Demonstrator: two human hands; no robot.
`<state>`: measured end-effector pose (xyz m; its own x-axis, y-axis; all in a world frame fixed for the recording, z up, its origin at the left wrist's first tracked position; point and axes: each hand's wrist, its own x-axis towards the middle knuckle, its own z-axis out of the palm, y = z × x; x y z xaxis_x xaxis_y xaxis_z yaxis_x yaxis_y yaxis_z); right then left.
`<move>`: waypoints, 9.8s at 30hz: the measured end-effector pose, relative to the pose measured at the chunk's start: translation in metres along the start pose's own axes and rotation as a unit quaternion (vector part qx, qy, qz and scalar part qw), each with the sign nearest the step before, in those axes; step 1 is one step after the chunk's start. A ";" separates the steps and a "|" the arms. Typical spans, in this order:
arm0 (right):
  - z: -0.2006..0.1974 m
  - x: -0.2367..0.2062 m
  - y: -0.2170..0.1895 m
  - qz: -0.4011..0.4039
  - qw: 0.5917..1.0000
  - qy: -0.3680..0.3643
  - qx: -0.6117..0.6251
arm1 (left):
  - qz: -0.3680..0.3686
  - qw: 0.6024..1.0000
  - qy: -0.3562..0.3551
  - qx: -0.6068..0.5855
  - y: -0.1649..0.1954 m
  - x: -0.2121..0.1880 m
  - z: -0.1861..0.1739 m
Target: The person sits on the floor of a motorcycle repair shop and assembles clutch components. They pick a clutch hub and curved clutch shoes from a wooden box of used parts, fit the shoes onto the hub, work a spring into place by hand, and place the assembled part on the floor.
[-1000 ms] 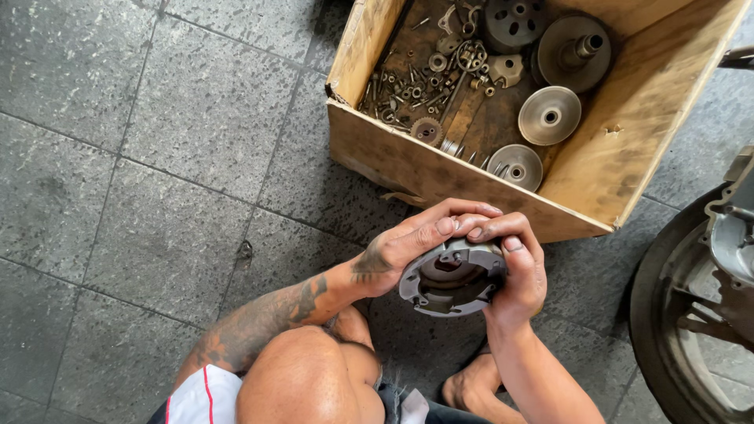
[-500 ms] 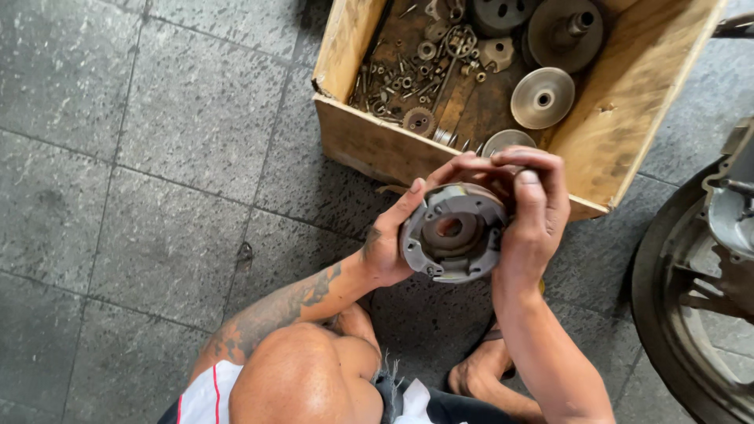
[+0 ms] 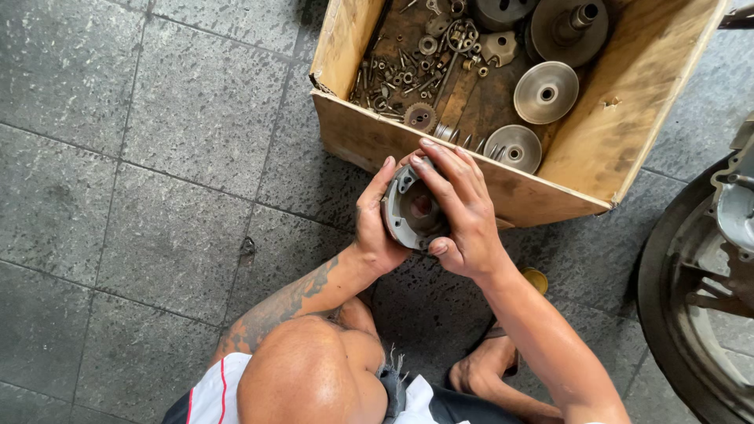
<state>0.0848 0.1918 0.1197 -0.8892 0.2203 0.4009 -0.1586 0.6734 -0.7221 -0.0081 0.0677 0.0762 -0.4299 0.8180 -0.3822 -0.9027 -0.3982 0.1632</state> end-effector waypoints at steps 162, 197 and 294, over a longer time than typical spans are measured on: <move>0.033 -0.019 0.004 0.093 0.984 0.021 0.151 | 0.015 0.993 0.078 0.082 0.014 -0.004 -0.042; 0.059 -0.024 -0.003 0.062 0.961 0.131 0.237 | 0.250 0.818 -0.104 0.508 0.001 -0.031 0.016; 0.010 -0.020 0.005 0.215 0.787 0.282 0.504 | 0.025 0.987 -0.161 0.012 0.034 -0.028 -0.005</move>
<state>0.0974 0.1837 0.1019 -0.6667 0.7451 -0.0215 -0.4080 -0.3889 -0.8260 -0.0268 0.0295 0.0877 -0.4544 0.8885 -0.0643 -0.8785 -0.4349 0.1977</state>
